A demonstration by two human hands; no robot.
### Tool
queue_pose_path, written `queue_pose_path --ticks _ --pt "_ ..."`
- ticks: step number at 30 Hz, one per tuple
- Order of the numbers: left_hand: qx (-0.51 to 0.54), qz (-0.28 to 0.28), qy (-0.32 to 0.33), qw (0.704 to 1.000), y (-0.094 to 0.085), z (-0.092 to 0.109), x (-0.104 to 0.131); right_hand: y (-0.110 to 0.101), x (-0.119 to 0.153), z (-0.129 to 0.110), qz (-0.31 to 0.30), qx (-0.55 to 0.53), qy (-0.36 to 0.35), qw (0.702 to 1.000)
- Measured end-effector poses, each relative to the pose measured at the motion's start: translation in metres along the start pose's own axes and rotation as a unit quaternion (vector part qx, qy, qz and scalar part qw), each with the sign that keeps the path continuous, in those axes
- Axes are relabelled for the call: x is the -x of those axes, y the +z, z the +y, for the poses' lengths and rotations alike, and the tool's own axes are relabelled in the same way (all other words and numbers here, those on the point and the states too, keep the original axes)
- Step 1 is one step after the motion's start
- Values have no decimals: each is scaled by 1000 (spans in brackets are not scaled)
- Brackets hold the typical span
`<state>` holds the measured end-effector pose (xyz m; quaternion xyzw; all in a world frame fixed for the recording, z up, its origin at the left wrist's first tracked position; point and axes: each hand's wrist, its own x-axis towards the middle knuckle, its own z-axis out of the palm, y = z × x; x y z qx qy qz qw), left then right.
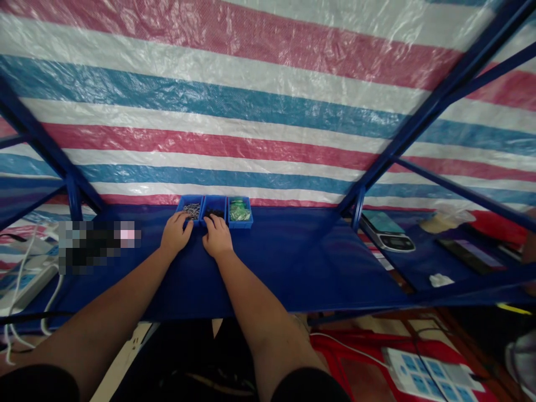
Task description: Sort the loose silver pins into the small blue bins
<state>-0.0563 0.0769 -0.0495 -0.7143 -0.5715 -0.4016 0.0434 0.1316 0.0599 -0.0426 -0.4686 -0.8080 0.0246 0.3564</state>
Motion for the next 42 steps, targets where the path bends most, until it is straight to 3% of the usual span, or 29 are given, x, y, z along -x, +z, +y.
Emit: queue_pose_path --ticks 6,12,29,42 --pt "-20 2 5 1000 1 1 2 -1 -1 0 -11 -11 4 1000" --pt "-73 -23 -37 996 0 9 6 -4 -1 -3 -29 -9 13 999" --pt "-70 -53 13 996 0 3 4 -8 -2 -7 -56 2 36 998" --pt "-62 -74 -26 995 -3 6 7 -9 -1 -7 -65 1 57 996"
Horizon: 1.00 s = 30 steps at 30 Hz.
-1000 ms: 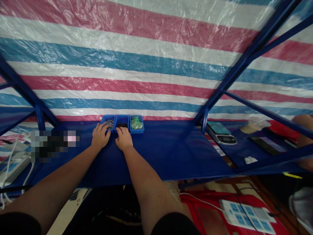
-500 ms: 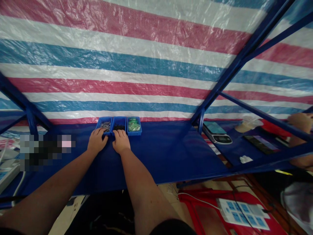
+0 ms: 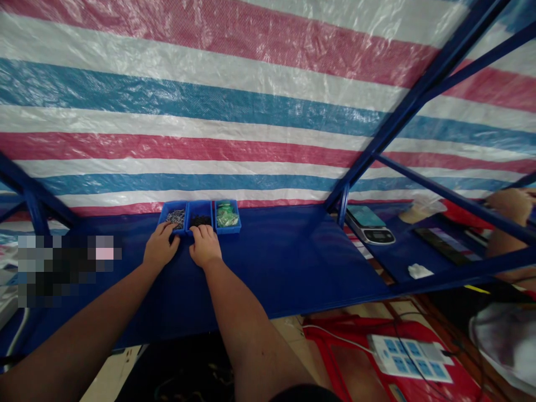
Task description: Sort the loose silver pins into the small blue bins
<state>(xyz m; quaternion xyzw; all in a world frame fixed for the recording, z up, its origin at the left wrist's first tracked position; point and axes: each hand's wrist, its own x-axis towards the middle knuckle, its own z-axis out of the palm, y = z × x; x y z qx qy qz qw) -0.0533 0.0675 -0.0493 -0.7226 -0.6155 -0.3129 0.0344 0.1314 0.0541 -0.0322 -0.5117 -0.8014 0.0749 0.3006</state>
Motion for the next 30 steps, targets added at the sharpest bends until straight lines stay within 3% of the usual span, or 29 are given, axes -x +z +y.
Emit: queue_pose_path --ticks 30 --pt "-2 -14 4 1000 -2 3 -2 -5 0 0 -9 3 20 1000"
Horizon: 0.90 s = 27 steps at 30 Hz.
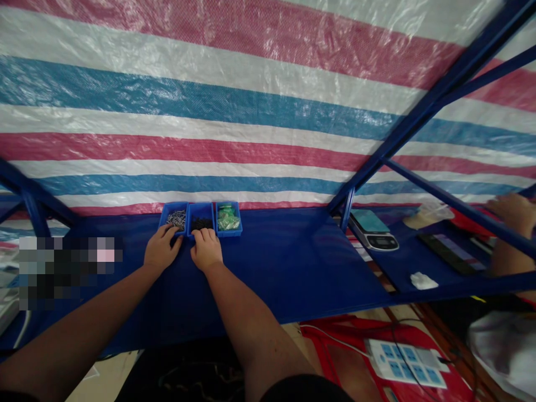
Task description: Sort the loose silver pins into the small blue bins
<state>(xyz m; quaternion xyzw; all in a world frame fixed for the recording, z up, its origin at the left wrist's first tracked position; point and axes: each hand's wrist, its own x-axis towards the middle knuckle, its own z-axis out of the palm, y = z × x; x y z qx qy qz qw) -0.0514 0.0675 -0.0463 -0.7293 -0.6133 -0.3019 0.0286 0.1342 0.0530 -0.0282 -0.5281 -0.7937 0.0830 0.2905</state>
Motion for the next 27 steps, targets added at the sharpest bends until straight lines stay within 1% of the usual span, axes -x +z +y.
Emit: queue_pose_path --ticks 8,14,20,27 --pt "-13 -4 1 1000 -1 1 1 -2 1 2 -13 5 3 1000" --pt "-24 -1 8 1000 -2 1 1 0 1 3 -6 -4 3 1000" --pt "-40 -4 0 999 -2 2 1 0 1 3 -12 -4 7 1000" --pt "-46 -9 0 999 -3 4 2 2 2 4 8 -24 1 1000"
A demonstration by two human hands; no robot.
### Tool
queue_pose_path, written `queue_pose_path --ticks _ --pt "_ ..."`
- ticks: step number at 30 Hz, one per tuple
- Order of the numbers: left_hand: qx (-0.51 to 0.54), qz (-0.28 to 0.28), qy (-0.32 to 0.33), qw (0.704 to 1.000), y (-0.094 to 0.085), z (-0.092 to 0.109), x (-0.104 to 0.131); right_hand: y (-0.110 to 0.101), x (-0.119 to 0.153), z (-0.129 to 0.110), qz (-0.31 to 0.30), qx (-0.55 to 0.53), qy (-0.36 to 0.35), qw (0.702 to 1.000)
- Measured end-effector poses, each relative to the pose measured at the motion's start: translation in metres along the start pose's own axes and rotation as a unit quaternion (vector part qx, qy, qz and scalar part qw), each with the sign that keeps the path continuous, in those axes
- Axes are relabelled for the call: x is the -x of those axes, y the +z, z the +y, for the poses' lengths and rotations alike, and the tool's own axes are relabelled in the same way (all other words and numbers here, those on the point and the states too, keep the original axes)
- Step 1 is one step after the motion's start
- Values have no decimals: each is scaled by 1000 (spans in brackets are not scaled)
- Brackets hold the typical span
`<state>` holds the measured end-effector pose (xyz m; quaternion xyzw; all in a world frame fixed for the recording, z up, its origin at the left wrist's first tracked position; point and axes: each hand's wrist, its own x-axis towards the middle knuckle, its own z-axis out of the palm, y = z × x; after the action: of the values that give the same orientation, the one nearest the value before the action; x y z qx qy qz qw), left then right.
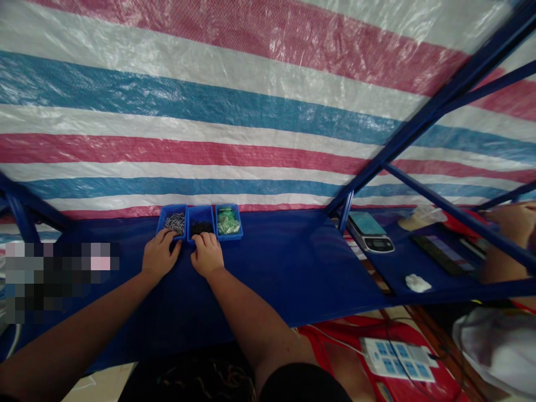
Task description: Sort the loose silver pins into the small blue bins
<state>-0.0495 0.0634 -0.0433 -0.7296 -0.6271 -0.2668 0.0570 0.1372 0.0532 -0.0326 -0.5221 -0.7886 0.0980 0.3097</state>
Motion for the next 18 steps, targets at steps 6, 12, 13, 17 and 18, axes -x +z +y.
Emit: queue_pose_path --ticks 6,12,13,17,18 --pt "4 -4 -1 1000 0 1 0 3 -1 3 14 -27 -25 999" --pt "7 -15 -15 1000 -1 2 0 5 2 5 32 -44 -56 997" --pt "10 -14 -17 1000 -1 2 0 5 4 5 34 -44 -54 997" --pt "27 0 -25 999 -2 3 0 -2 20 6 41 -35 -49 997" --pt "31 2 -28 999 -2 3 0 -5 26 7 46 -33 -45 997"
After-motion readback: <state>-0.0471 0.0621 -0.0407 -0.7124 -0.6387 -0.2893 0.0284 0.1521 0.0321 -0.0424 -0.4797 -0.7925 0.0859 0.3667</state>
